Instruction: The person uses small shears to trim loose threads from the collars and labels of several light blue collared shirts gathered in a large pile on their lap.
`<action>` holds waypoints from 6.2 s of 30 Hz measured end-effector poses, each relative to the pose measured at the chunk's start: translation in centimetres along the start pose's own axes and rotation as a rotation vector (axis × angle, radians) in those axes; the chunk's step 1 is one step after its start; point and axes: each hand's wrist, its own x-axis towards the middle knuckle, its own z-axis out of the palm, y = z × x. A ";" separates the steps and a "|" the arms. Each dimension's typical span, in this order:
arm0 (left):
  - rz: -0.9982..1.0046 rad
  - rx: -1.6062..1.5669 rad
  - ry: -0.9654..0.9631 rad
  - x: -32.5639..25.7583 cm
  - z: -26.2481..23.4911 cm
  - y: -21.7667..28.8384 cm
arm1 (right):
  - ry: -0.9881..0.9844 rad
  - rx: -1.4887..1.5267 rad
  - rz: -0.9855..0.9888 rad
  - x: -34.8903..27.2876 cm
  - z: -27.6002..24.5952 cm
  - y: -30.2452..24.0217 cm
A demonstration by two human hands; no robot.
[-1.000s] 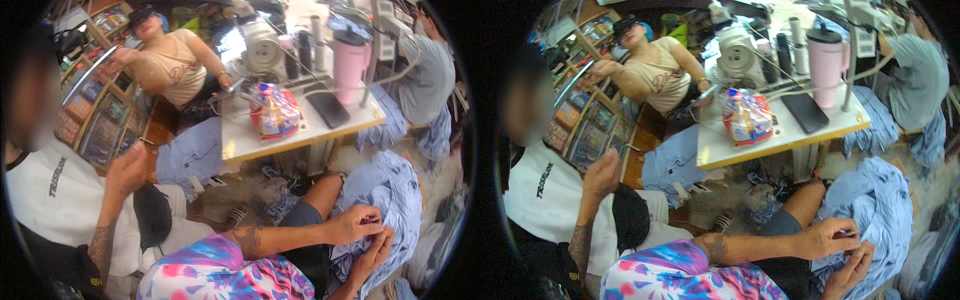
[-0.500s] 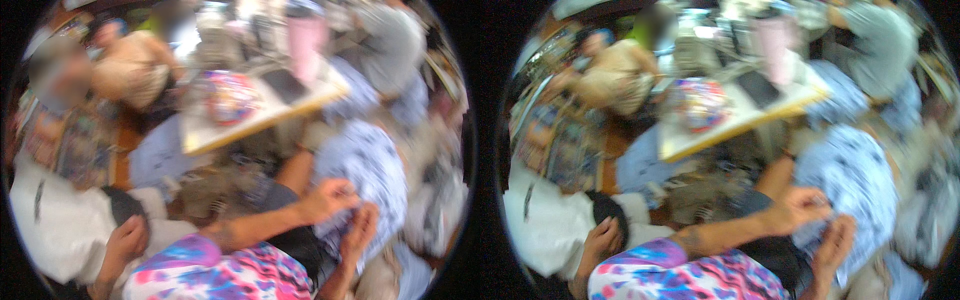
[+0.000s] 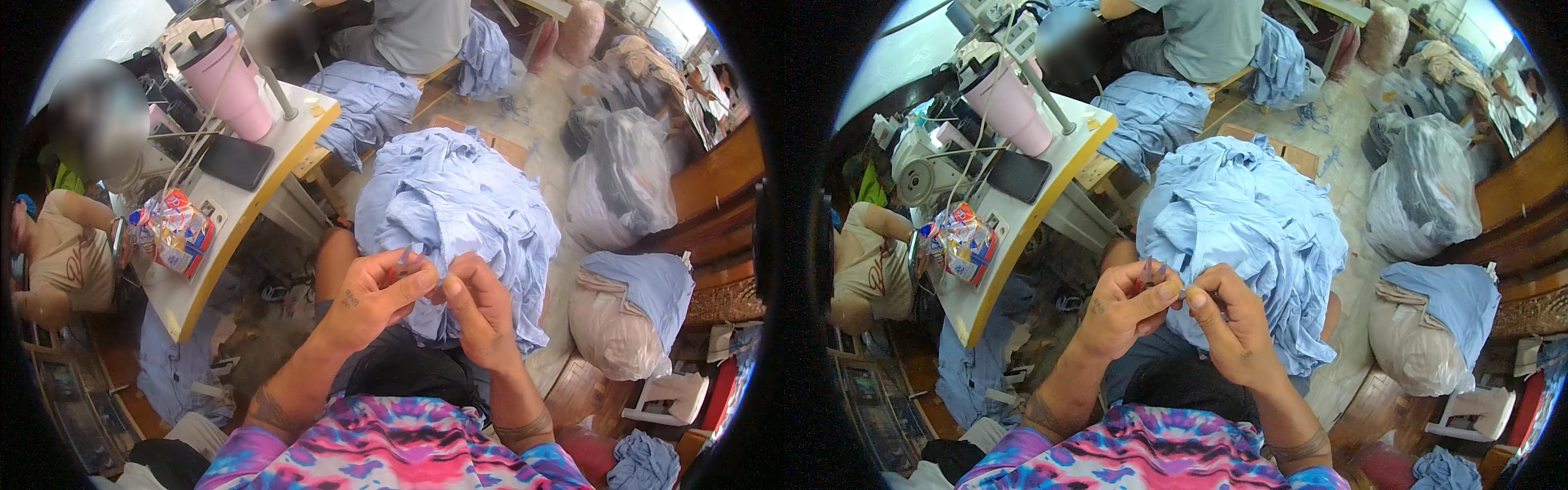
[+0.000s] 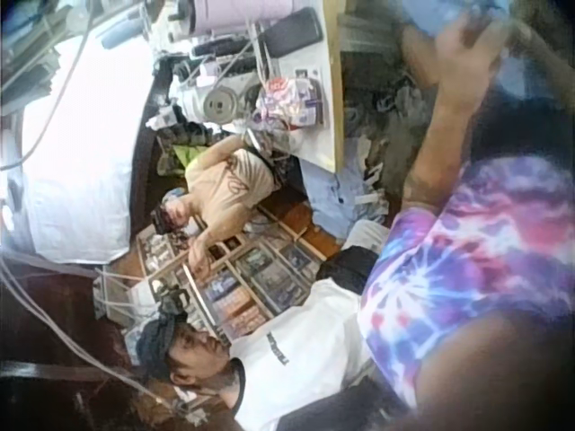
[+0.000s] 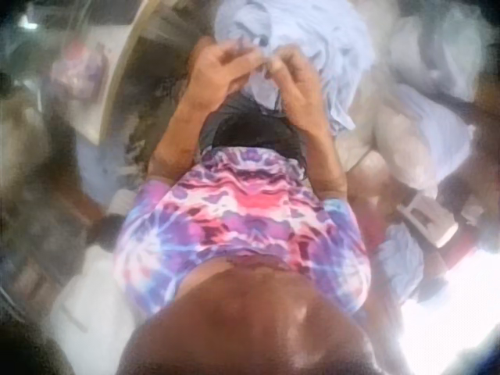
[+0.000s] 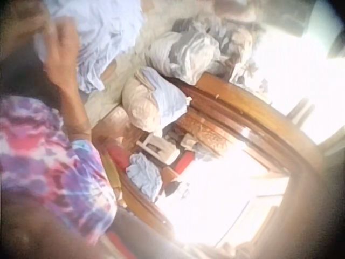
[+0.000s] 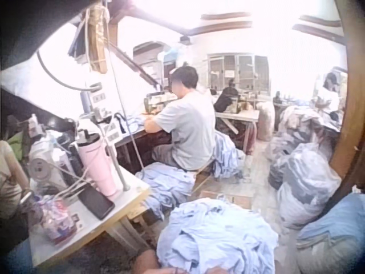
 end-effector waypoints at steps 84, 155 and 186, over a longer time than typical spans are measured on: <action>-0.080 0.525 0.594 -7.6 -17.1 -3.5 | 0.658 -0.389 0.193 18.3 -36.1 2.7; 0.437 0.586 0.146 -2.5 3.1 -4.2 | 0.677 0.520 -0.005 22.4 -25.7 3.0; 0.045 0.658 0.614 -13.4 -14.0 -2.9 | 1.176 0.146 -0.246 23.8 -39.2 -8.5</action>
